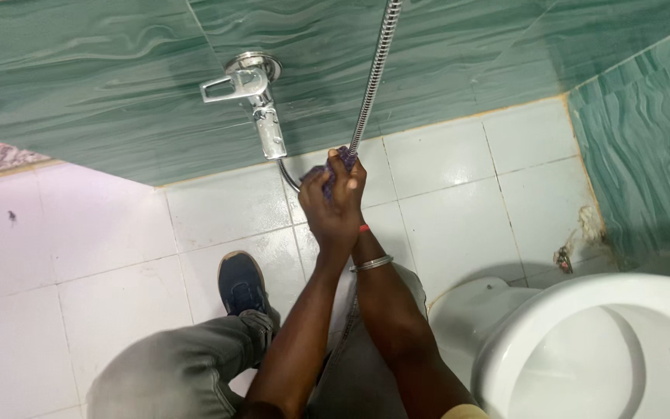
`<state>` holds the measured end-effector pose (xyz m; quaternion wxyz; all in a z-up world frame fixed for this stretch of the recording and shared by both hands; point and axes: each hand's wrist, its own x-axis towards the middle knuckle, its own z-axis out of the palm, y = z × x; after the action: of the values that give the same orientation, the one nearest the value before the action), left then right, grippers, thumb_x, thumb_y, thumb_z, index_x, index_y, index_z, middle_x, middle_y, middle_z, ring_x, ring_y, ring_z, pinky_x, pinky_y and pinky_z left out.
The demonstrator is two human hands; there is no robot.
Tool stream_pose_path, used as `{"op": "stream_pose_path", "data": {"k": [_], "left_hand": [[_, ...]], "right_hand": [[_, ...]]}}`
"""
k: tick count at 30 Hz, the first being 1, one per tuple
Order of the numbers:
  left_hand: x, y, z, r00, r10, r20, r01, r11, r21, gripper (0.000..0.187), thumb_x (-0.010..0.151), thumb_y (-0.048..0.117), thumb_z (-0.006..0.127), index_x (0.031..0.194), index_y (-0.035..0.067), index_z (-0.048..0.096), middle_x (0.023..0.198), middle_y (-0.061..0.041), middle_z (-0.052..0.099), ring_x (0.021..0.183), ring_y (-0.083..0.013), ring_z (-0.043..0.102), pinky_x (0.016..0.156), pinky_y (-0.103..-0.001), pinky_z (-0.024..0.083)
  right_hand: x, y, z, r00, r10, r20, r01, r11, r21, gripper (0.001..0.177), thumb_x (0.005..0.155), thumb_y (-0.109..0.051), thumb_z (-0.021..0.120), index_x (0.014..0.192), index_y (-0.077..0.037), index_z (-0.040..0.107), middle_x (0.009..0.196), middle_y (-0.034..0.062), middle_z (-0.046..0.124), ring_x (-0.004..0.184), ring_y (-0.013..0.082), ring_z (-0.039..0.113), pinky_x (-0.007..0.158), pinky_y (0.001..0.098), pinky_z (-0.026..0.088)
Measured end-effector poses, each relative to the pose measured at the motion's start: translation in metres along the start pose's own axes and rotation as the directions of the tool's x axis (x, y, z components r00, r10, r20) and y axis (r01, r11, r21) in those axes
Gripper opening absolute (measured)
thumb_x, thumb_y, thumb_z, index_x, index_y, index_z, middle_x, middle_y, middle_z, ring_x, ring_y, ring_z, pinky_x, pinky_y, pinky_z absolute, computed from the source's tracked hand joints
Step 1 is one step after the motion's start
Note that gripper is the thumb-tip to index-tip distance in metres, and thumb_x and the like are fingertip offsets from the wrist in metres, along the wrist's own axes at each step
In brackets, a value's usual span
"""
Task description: The person wipes a bathroom faucet and the attached metal hose with a purple cloth, turning the cloth to clean different sides of the metal fixture.
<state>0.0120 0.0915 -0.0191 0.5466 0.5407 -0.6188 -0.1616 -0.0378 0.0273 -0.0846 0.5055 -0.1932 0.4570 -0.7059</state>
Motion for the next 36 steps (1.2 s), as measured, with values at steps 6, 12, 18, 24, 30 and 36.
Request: {"op": "stream_pose_path", "data": {"k": [6,12,18,24,30,36], "left_hand": [[-0.028,-0.015,0.006,0.766,-0.619,0.176,0.631,0.775,-0.023,0.050,0.092,0.051,0.070,0.088,0.003,0.057,0.085,-0.011,0.061,0.078,-0.0212,0.059,0.076,-0.035,0.050],[-0.017,0.004,0.001,0.514,-0.697,0.499,0.848,0.327,-0.417,0.062,0.106,0.059,0.042,0.118,0.000,0.053,0.114,-0.013,0.058,0.105,-0.0215,0.056,0.088,-0.038,0.048],[0.026,0.012,-0.032,0.597,-0.492,0.633,0.802,0.367,-0.471,0.069,0.105,0.056,0.030,0.153,0.007,0.041,0.149,-0.010,0.052,0.139,-0.0215,0.050,0.112,-0.039,0.042],[0.026,-0.042,-0.006,0.573,-0.523,0.632,0.652,-0.177,-0.737,0.045,0.111,0.033,0.044,0.143,0.001,0.050,0.140,-0.014,0.056,0.133,-0.0244,0.054,0.115,-0.042,0.044],[0.034,-0.072,-0.002,0.600,-0.524,0.604,0.565,-0.257,-0.784,0.032,0.106,0.018,0.047,0.131,0.000,0.055,0.126,-0.013,0.064,0.120,-0.0231,0.063,0.107,-0.040,0.053],[0.039,-0.081,0.010,0.471,-0.651,0.595,0.542,-0.319,-0.777,0.024,0.109,0.013,0.046,0.124,-0.002,0.057,0.116,-0.016,0.064,0.106,-0.0239,0.067,0.096,-0.040,0.056]], "right_hand": [[-0.001,-0.003,-0.004,0.989,0.145,0.022,-0.144,0.989,-0.028,0.026,0.105,-0.028,0.067,0.100,-0.003,0.064,0.082,-0.0003,0.062,0.068,0.0069,0.058,0.064,0.0240,0.049],[-0.010,-0.037,-0.001,0.972,0.152,0.180,-0.131,0.984,-0.120,0.048,0.103,-0.033,0.055,0.139,-0.001,0.052,0.110,0.0054,0.071,0.098,0.0115,0.069,0.091,0.0281,0.056],[-0.023,-0.050,0.014,0.960,0.179,0.216,-0.121,0.958,-0.259,0.058,0.109,-0.029,0.049,0.161,-0.009,0.031,0.127,0.0163,0.053,0.100,0.0163,0.054,0.098,0.0295,0.049],[-0.024,-0.025,0.022,0.933,0.120,0.338,0.079,0.852,-0.518,0.064,0.109,-0.039,0.044,0.164,-0.007,0.032,0.174,0.0087,-0.006,0.160,0.0220,0.008,0.125,0.0352,0.026],[-0.019,-0.011,0.024,0.898,0.049,0.438,0.202,0.837,-0.508,0.067,0.110,-0.040,0.049,0.162,-0.008,0.021,0.175,0.0109,-0.005,0.159,0.0312,0.003,0.126,0.0424,0.023],[-0.038,-0.041,0.045,0.987,0.023,0.157,0.042,0.915,-0.402,0.070,0.107,-0.024,0.061,0.165,0.000,0.030,0.109,0.0214,0.064,0.091,0.0154,0.058,0.081,0.0316,0.050]]}}
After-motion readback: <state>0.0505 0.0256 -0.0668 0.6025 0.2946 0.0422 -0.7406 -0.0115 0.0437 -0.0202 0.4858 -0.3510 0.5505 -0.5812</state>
